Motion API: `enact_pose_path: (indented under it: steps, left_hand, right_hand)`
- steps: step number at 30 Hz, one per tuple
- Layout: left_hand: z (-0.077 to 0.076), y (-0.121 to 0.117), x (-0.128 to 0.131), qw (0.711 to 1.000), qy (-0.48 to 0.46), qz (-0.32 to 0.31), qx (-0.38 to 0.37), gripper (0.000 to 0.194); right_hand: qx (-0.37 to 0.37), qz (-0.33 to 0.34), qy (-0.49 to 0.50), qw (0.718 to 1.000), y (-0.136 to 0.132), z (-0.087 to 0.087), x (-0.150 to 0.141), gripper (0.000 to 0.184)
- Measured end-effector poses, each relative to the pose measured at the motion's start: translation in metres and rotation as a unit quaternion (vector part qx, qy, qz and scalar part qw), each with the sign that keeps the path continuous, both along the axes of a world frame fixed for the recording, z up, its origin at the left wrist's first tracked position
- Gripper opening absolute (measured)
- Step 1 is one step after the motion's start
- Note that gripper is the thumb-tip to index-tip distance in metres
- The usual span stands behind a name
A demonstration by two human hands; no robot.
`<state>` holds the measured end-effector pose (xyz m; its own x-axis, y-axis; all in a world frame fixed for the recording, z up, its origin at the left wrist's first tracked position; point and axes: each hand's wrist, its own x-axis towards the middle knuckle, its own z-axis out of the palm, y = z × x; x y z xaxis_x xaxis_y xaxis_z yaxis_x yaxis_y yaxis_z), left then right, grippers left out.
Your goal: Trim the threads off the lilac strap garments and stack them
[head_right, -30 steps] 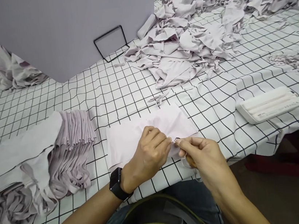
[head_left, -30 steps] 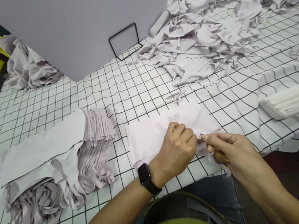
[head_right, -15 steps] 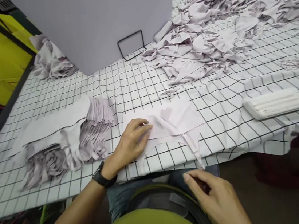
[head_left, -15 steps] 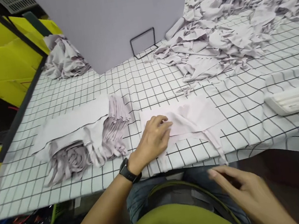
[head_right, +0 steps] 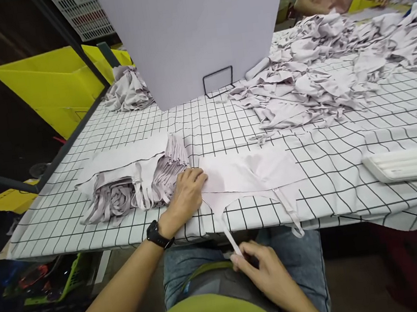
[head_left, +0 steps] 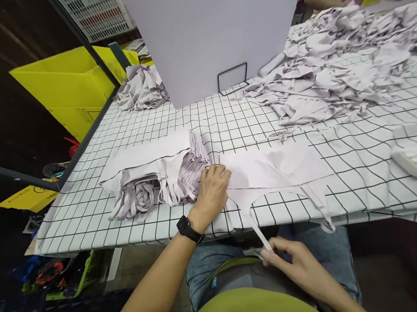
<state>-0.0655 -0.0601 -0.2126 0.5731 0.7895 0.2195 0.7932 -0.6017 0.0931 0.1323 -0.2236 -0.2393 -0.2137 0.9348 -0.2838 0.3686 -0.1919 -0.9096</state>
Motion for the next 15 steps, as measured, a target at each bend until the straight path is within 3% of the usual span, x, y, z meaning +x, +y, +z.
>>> enact_pose_path:
  steps: [6,9,12,13,15]
  left_hand:
    - [0.001,-0.004,0.001,0.998,-0.063,0.000,0.009,0.033]
    - [0.012,-0.026,0.009,0.976,-0.163,-0.145,-0.023,0.026]
    - [0.021,-0.057,0.018,0.915,-0.200,-0.330,-0.117,0.022]
    - [0.022,-0.066,0.021,0.906,-0.192,-0.356,-0.127,0.023]
    - [0.018,-0.078,0.022,0.914,-0.169,-0.356,-0.098,0.026]
  right_hand:
    - [-0.061,-0.024,-0.039,0.997,-0.039,0.032,0.040,0.046]
    - [-0.076,-0.054,-0.020,0.995,-0.039,0.042,0.042,0.051]
    - [-0.111,-0.059,0.027,0.992,-0.033,0.049,0.036,0.050]
    - [-0.127,-0.062,0.051,0.989,-0.032,0.051,0.035,0.050]
    - [-0.154,-0.076,0.095,0.981,-0.032,0.056,0.034,0.052]
